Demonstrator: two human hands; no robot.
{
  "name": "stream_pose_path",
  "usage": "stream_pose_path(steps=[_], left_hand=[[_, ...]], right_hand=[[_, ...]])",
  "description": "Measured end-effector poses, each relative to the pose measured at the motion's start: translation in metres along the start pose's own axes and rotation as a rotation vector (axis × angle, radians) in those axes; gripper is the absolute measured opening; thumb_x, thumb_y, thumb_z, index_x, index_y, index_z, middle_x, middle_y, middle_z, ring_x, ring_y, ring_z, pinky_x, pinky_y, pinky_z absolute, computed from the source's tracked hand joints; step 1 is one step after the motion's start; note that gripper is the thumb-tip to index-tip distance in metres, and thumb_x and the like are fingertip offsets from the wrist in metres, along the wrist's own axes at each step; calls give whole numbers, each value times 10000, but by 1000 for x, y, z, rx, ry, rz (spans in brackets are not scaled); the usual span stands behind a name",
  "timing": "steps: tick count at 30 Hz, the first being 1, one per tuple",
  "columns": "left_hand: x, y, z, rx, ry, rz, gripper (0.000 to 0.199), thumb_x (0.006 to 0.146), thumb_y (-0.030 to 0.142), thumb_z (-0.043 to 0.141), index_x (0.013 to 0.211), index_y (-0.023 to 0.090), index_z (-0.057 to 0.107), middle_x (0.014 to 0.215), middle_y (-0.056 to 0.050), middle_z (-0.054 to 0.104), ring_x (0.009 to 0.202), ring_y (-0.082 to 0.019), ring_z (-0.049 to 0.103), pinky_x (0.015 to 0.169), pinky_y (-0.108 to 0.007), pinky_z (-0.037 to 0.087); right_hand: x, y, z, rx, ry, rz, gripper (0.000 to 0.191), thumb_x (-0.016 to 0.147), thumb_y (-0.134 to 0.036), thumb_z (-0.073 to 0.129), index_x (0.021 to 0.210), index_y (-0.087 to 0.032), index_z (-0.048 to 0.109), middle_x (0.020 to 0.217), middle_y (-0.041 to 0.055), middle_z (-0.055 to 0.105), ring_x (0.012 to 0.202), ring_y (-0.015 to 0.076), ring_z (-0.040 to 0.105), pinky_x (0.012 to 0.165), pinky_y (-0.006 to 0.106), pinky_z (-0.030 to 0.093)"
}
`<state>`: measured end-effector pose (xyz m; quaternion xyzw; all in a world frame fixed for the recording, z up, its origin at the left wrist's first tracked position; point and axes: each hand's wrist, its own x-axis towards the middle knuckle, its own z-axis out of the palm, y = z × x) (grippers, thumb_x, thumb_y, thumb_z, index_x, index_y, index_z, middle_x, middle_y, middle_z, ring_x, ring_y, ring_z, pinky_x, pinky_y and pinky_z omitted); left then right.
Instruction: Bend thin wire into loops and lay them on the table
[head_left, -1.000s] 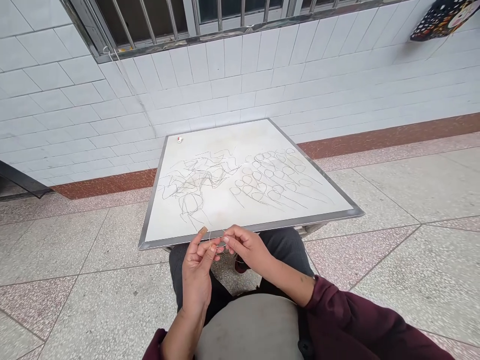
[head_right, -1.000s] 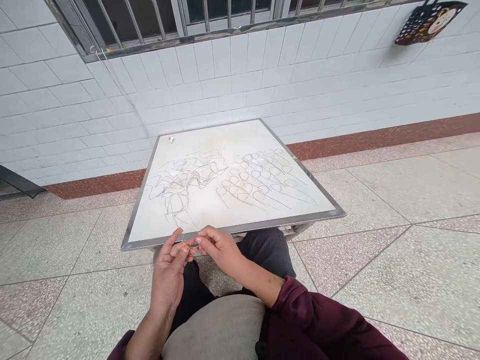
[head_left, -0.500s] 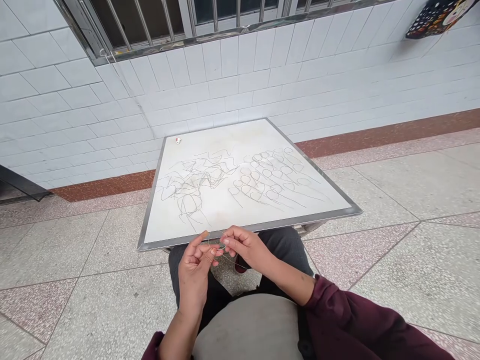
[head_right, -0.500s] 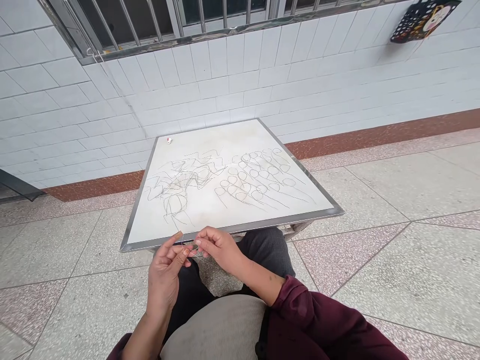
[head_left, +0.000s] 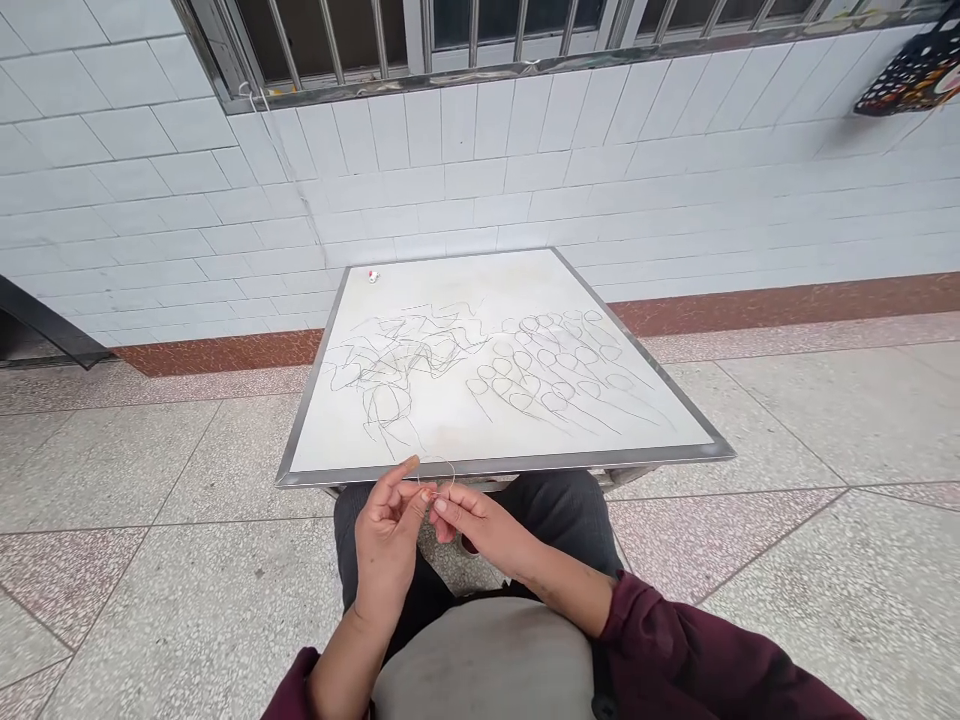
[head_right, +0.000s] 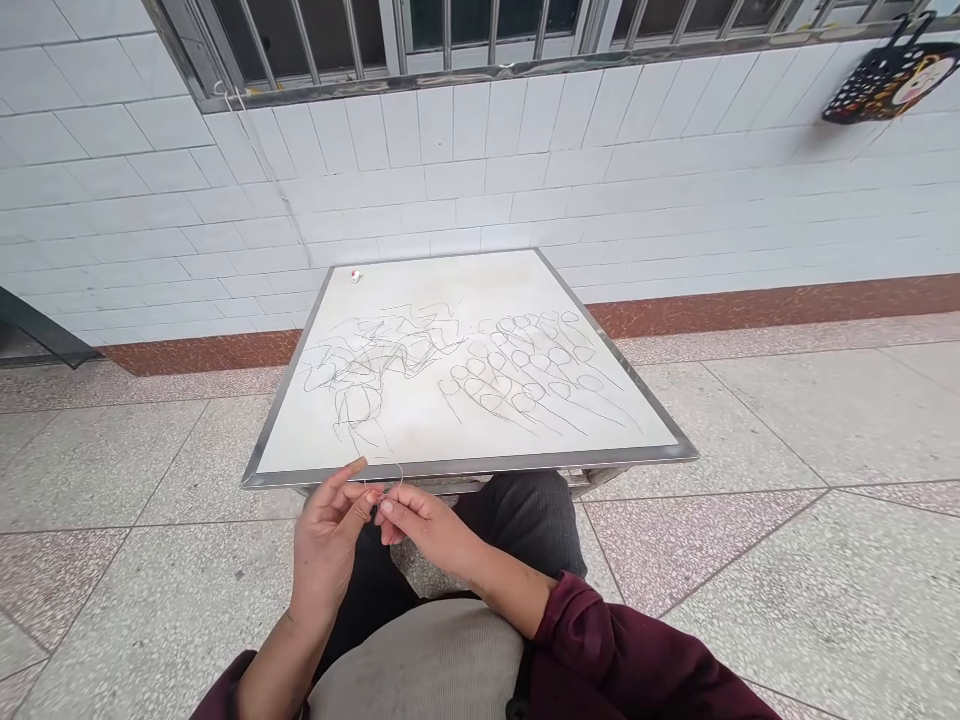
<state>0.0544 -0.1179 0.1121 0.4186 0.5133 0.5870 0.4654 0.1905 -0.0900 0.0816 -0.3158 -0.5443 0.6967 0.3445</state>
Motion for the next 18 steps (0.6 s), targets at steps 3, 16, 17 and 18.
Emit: stream_pose_path(steps=[3, 16, 17, 18], left_hand=[[0, 0, -2, 20, -3, -5, 384, 789, 288, 687, 1155, 196, 615, 759, -4, 687, 790, -150, 644, 756, -262, 490], [-2, -11, -9, 158, 77, 42, 377, 803, 305, 657, 1165, 211, 606, 814, -5, 680, 782, -148, 631, 714, -254, 509], [-2, -9, -9, 148, 95, 50, 374, 803, 301, 657, 1163, 212, 609, 808, -1, 677, 789, -145, 632, 742, -256, 507], [-1, -7, -10, 130, 117, 64, 370, 801, 295, 657, 1159, 212, 613, 793, 5, 671, 797, -142, 634, 782, -262, 501]], right_hand=[[-1, -2, 1, 86, -38, 69, 368, 882, -534, 515, 851, -174, 586, 643, -21, 559, 608, 108, 515, 604, 240, 409], [8, 21, 12, 28, -75, -27, 416, 901, -555, 463, 824, -166, 589, 677, 12, 635, 603, 124, 583, 637, 275, 456], [7, 22, 12, 14, -106, -33, 416, 907, -550, 457, 837, -164, 598, 691, 18, 642, 628, 128, 593, 658, 280, 461], [6, 24, 11, 0, -140, -35, 417, 911, -545, 453, 849, -163, 606, 702, 22, 649, 649, 131, 600, 678, 284, 465]])
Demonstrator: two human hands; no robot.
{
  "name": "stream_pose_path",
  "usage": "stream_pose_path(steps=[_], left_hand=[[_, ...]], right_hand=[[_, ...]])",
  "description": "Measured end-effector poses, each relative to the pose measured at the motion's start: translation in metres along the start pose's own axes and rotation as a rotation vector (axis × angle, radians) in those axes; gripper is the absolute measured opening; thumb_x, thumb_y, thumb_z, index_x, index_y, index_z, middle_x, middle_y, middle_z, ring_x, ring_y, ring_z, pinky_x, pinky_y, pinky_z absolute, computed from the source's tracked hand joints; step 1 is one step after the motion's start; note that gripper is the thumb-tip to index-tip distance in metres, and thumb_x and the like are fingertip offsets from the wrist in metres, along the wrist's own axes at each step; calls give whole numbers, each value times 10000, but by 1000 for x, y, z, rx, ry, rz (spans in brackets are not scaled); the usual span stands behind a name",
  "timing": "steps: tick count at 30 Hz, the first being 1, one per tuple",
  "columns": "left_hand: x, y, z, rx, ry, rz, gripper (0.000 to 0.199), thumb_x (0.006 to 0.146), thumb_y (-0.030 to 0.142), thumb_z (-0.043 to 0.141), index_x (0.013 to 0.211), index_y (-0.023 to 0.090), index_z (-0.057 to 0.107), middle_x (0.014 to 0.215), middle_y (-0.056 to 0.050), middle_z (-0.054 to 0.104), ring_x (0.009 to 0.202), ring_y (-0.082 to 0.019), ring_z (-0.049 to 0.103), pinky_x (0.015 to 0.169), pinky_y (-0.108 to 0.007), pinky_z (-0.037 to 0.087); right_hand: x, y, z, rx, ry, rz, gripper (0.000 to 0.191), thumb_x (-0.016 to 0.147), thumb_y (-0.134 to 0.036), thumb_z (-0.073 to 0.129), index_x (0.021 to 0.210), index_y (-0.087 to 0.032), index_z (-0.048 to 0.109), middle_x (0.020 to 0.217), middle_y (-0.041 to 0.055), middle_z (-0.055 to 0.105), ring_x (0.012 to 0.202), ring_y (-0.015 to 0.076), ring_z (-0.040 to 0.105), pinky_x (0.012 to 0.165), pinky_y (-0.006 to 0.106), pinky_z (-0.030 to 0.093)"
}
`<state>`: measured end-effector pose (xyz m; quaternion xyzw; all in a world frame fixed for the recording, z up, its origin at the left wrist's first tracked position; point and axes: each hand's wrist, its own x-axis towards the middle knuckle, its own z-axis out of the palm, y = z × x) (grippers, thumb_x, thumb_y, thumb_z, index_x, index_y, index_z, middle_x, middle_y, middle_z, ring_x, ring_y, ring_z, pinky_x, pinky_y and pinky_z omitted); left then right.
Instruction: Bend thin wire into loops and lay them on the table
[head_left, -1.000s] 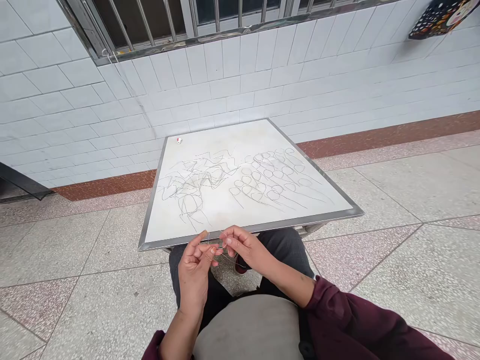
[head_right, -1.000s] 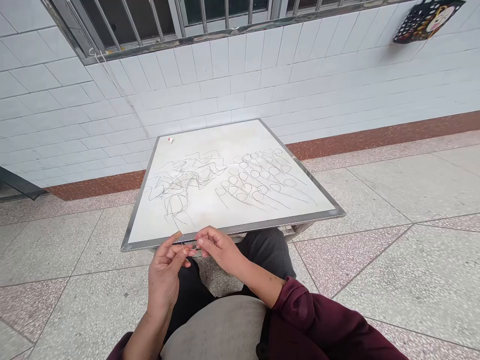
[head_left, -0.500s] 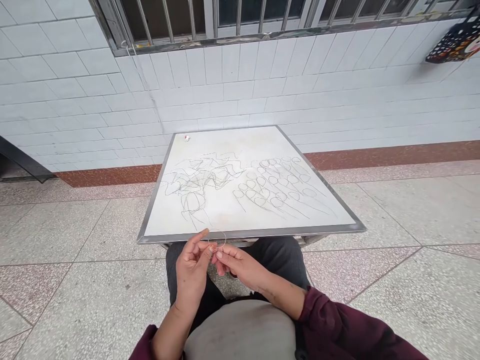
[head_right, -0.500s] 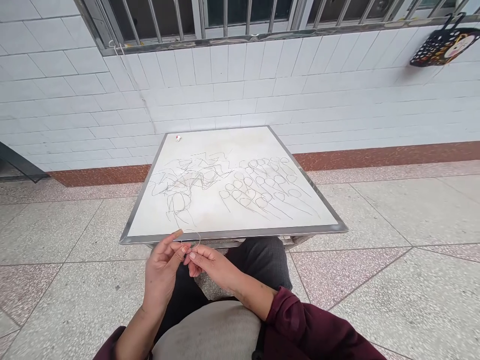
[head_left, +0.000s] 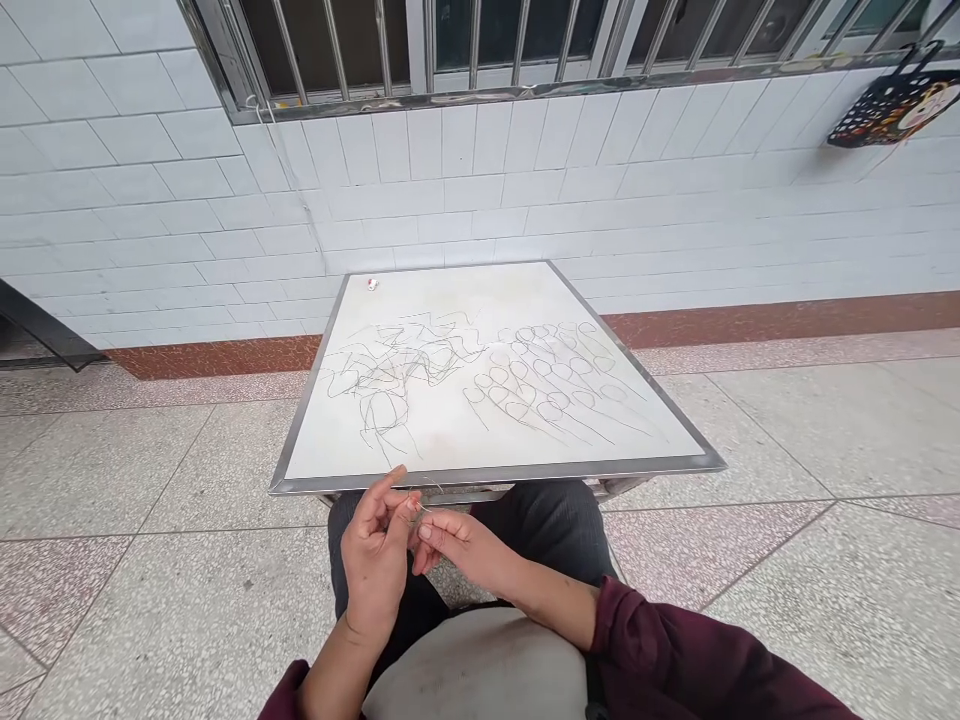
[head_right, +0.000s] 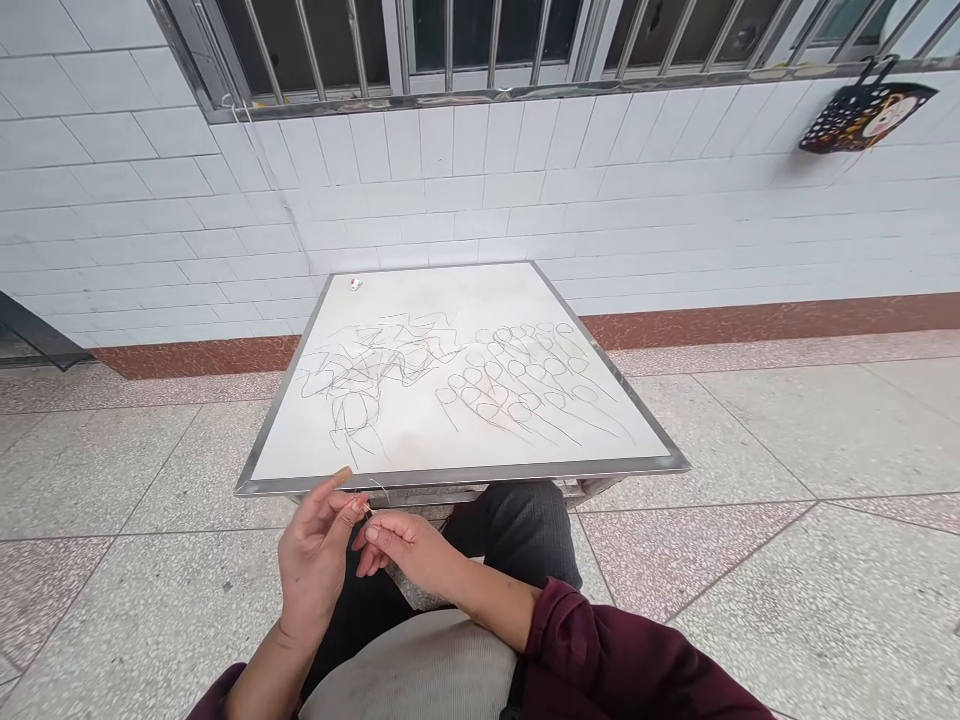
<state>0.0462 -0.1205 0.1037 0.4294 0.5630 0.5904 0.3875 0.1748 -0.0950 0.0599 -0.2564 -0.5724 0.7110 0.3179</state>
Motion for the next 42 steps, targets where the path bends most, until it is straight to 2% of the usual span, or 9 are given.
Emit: stream_pose_path(steps=[3, 6, 11, 15, 19, 24, 28, 33, 42], left_hand=[[6, 5, -4, -72, 35, 25, 373, 804, 281, 650, 1166, 202, 608, 710, 25, 639, 800, -139, 635, 879, -293, 475], [12, 6, -10, -76, 31, 1, 442, 806, 284, 640, 1231, 191, 563, 686, 27, 625, 768, -140, 625, 855, -300, 480], [13, -2, -12, 67, -23, -22, 569, 802, 292, 640, 1341, 216, 475, 706, 28, 634, 695, -128, 598, 769, -270, 485], [6, -6, 0, 119, -168, -25, 563, 819, 295, 626, 1355, 240, 463, 751, 19, 649, 697, -130, 597, 741, -266, 491], [1, -4, 10, -42, -283, -132, 593, 806, 312, 654, 1355, 225, 447, 732, 25, 624, 702, -139, 615, 730, -291, 521], [-1, -2, 13, -325, -327, -339, 575, 780, 295, 696, 1304, 203, 477, 792, 1, 642, 792, -156, 637, 746, -308, 534], [-3, -4, 13, -370, -333, -368, 588, 742, 239, 739, 1280, 207, 504, 829, -17, 666, 823, -156, 637, 761, -295, 519], [-3, -9, 13, -336, -305, -341, 568, 718, 230, 757, 1244, 201, 545, 788, 1, 664, 740, -125, 617, 709, -251, 500], [-2, -7, 13, -335, -339, -485, 560, 711, 278, 757, 1229, 207, 556, 776, 4, 636, 728, -123, 599, 630, -231, 499]], right_hand=[[-5, 12, -5, -60, -96, 12, 412, 923, -532, 437, 891, -167, 626, 728, 33, 672, 702, 146, 621, 729, 304, 476], [-10, 27, -16, -272, -182, 20, 405, 916, -529, 449, 897, -176, 647, 751, 43, 686, 775, 177, 635, 794, 342, 471], [-12, 13, -32, -288, 245, -74, 376, 943, -494, 404, 1123, -208, 569, 987, 73, 648, 878, 175, 593, 773, 330, 480], [-4, -21, -31, -280, 299, -172, 402, 797, -399, 679, 1147, -248, 550, 1022, 41, 600, 881, 159, 557, 723, 284, 469], [3, -29, -27, -100, 274, -130, 211, 830, -384, 629, 957, -216, 620, 745, -25, 551, 597, 93, 503, 522, 222, 413], [2, -26, -28, -10, 293, -75, 194, 824, -378, 632, 881, -192, 631, 612, -57, 513, 517, 71, 436, 466, 197, 363], [0, -27, -33, -37, 301, -66, 196, 818, -376, 635, 867, -187, 627, 599, -62, 521, 502, 65, 435, 472, 196, 370], [-2, -30, -42, -37, 177, -31, 228, 809, -347, 648, 974, -193, 615, 694, -44, 579, 530, 61, 448, 500, 195, 390], [0, -47, -61, -209, 69, 29, 226, 817, -396, 622, 835, -172, 615, 656, -39, 557, 537, 67, 445, 503, 201, 383]])
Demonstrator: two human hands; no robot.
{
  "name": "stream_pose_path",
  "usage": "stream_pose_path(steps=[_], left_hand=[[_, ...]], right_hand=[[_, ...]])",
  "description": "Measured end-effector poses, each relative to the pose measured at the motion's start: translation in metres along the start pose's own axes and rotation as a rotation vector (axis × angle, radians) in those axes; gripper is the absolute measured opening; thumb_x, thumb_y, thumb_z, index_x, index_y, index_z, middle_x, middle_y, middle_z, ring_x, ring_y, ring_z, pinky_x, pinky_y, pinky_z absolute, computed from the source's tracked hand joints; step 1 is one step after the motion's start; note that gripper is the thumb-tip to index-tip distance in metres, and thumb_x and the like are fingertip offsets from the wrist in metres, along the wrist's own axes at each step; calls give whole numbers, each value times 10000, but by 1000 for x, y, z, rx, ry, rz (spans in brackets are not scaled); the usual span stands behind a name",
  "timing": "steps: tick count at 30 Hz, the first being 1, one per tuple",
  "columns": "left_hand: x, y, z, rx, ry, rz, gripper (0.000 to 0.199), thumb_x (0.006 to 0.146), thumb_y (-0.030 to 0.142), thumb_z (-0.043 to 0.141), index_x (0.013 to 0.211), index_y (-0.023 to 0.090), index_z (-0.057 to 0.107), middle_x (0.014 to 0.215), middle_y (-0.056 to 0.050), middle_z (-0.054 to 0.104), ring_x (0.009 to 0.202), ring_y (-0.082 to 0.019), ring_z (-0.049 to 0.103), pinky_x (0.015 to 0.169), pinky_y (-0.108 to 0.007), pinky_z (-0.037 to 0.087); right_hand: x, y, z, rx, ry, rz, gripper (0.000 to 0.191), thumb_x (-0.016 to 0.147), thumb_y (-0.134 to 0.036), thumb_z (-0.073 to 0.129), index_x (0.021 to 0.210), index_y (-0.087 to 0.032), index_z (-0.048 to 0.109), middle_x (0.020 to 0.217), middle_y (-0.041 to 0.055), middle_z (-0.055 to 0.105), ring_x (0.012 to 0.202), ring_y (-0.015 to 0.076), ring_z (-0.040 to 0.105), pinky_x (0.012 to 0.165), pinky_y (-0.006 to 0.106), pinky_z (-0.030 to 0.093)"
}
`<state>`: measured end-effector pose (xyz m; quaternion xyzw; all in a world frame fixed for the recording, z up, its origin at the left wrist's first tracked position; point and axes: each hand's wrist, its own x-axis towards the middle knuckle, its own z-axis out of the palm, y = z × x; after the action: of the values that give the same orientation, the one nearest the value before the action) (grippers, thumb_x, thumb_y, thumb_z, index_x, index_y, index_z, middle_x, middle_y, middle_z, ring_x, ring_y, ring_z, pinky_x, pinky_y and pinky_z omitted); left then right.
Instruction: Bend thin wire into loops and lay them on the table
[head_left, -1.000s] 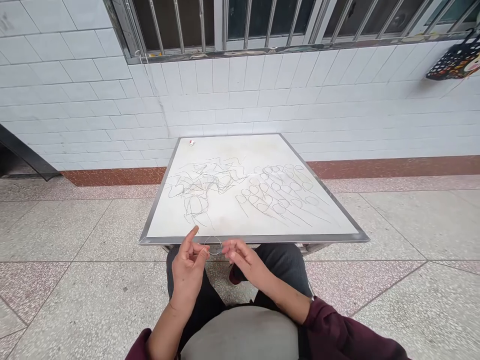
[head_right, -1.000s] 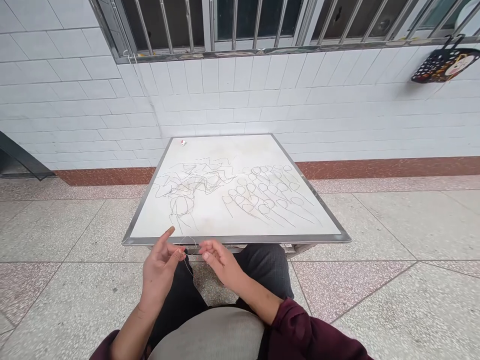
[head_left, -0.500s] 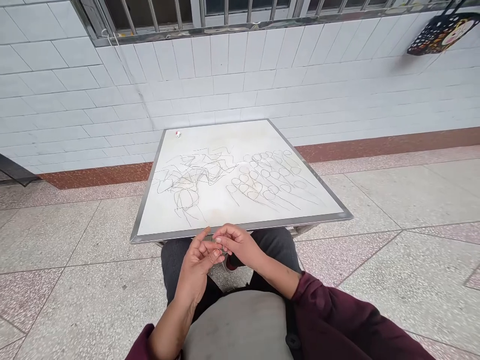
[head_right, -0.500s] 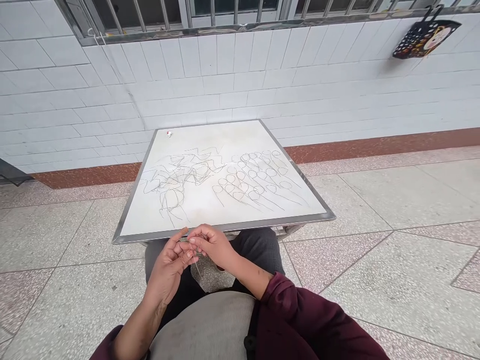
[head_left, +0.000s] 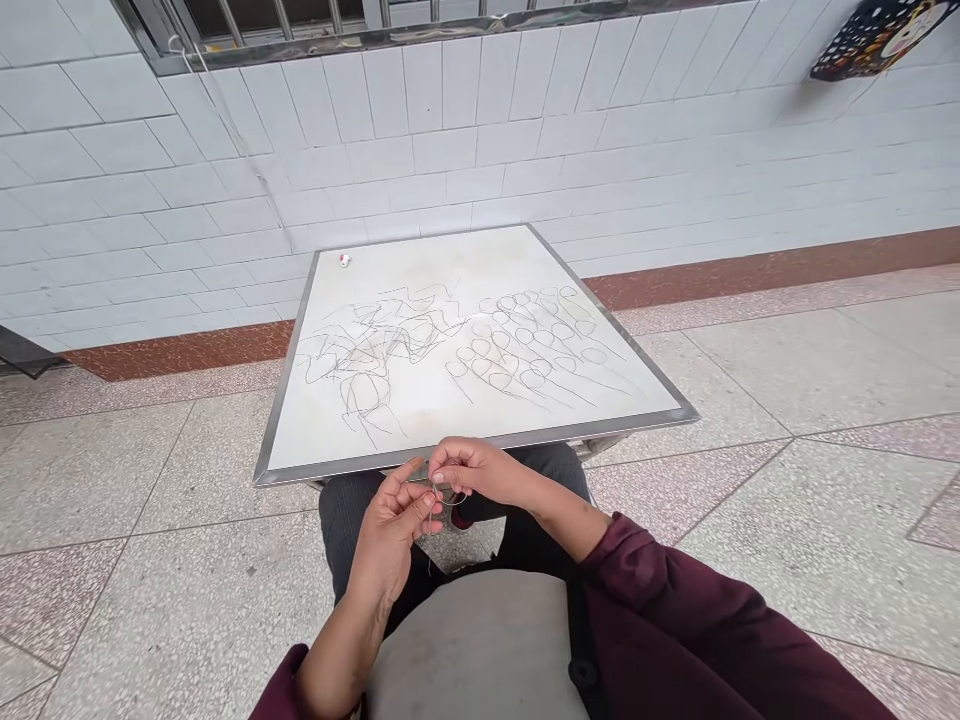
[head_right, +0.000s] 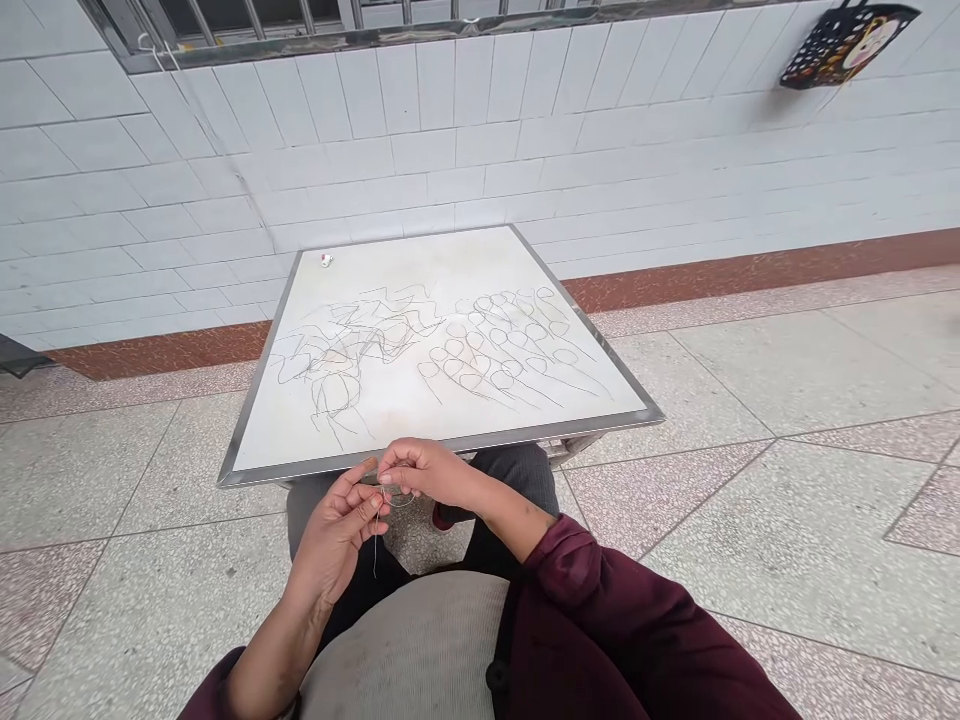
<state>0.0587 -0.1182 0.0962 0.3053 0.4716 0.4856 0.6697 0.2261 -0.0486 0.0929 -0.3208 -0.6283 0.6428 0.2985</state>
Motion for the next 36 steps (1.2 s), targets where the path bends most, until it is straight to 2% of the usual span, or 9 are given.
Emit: stream_pose_path(steps=[9, 21, 24, 26, 28, 30, 32, 34, 36], left_hand=[[-1, 1, 4, 112, -58, -42, 572, 713, 282, 747, 1249, 210, 563, 733, 1, 607, 700, -136, 579, 622, -254, 498], [7, -17, 5, 107, -43, -62, 589, 672, 319, 778, 1220, 215, 590, 715, 3, 625, 639, -128, 567, 596, -249, 497], [11, -21, 7, 45, 15, -1, 609, 678, 301, 782, 1241, 223, 563, 720, 17, 621, 664, -122, 583, 647, -253, 512], [14, -23, 9, -13, 53, 61, 618, 696, 286, 774, 1265, 236, 537, 735, 25, 622, 700, -114, 591, 695, -247, 514], [19, -25, 11, -52, 90, 120, 628, 703, 280, 772, 1278, 248, 520, 755, 29, 632, 727, -107, 596, 722, -234, 509], [24, -27, 14, -72, 113, 160, 632, 709, 279, 770, 1283, 246, 509, 761, 32, 639, 740, -102, 599, 740, -226, 504], [30, -30, 16, -89, 109, 169, 633, 726, 275, 758, 1297, 233, 487, 753, 33, 640, 746, -102, 603, 768, -237, 501], [34, -33, 20, -107, 91, 157, 658, 738, 274, 749, 1323, 218, 453, 736, 35, 636, 725, -103, 605, 785, -258, 498], [37, -35, 23, -116, 79, 140, 706, 739, 280, 749, 1355, 210, 412, 720, 41, 631, 694, -102, 603, 787, -270, 495]], right_hand=[[7, 5, -17, 27, 91, 35, 251, 722, -398, 699, 750, -153, 647, 673, -25, 570, 555, 76, 471, 519, 217, 376], [9, 6, -43, 97, 238, 47, 304, 672, -438, 746, 723, -155, 649, 608, -38, 545, 536, 73, 464, 514, 209, 376], [5, 7, -40, 255, 282, 5, 374, 756, -510, 676, 914, -171, 660, 807, 17, 609, 720, 110, 552, 625, 229, 444], [2, 10, -35, 394, 376, -16, 438, 792, -548, 630, 1062, -204, 613, 1013, 60, 608, 890, 141, 570, 721, 256, 474], [-2, 15, -27, 477, 474, 21, 473, 799, -579, 606, 1105, -220, 573, 1117, 78, 586, 925, 147, 570, 728, 261, 479], [-4, 21, -18, 443, 462, 72, 460, 790, -580, 617, 1052, -203, 583, 1081, 77, 611, 825, 130, 574, 649, 237, 460], [-4, 25, -8, 319, 392, 69, 415, 761, -543, 665, 958, -181, 613, 927, 48, 646, 707, 112, 554, 575, 219, 420], [-1, 29, -1, 198, 366, 25, 353, 727, -485, 712, 870, -173, 633, 781, 11, 639, 645, 108, 542, 560, 222, 407], [1, 31, 4, 129, 394, -10, 294, 725, -443, 714, 810, -174, 634, 699, -14, 615, 612, 107, 542, 570, 233, 418]])
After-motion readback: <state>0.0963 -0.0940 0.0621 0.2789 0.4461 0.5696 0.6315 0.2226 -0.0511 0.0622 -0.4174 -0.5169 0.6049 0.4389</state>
